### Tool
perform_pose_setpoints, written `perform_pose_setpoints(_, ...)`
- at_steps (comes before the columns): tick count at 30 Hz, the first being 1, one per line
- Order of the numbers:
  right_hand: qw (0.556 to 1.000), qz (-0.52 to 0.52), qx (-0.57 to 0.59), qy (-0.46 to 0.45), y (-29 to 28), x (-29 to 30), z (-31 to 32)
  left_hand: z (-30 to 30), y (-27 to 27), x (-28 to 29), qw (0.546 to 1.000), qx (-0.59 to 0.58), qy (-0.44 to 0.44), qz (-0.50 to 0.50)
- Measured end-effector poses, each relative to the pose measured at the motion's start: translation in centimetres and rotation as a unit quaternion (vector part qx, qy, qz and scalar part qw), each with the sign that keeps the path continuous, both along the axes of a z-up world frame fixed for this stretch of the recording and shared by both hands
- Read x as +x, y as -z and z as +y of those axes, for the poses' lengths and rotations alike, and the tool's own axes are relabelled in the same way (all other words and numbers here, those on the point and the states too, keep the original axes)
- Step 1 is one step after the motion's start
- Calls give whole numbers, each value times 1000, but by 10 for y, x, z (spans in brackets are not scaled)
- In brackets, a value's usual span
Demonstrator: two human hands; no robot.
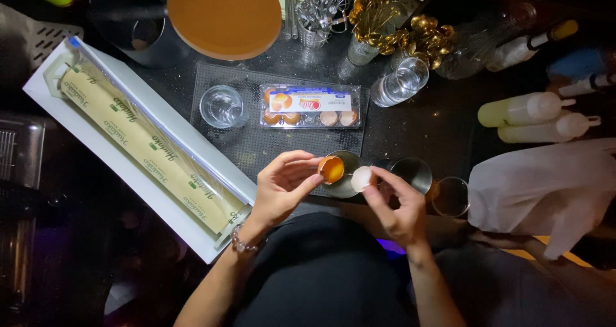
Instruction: Separating egg yolks from egg whites into containers at a bar counter for cocktail preparation.
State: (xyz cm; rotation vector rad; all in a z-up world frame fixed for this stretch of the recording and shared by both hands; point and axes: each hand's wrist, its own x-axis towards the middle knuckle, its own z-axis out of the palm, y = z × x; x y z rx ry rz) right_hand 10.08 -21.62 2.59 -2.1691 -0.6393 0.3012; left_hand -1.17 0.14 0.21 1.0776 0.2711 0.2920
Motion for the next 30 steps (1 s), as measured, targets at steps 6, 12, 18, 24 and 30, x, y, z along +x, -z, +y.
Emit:
perform_pose_setpoints(6, 972, 202, 118, 2, 24, 4, -12, -1, -23, -6, 1000, 4, -14, -1)
perform_pose_setpoints(12, 959, 240, 150, -6, 8, -4, 1, -2, -30, -6, 999, 44, -13, -3)
perform_pose_setpoints(18, 910, 323, 255, -56, 20, -10, 8, -6, -48, 0, 976, 216, -24, -29)
perform_pose_setpoints(24, 874, 397, 272, -56, 42, -14, 1, -4, -50, -2, 894, 438, -46, -82)
perform_pose_setpoints(30, 862, 430, 267, -36, 31, -14, 0, -3, -37, -2, 906, 395, -131, -73)
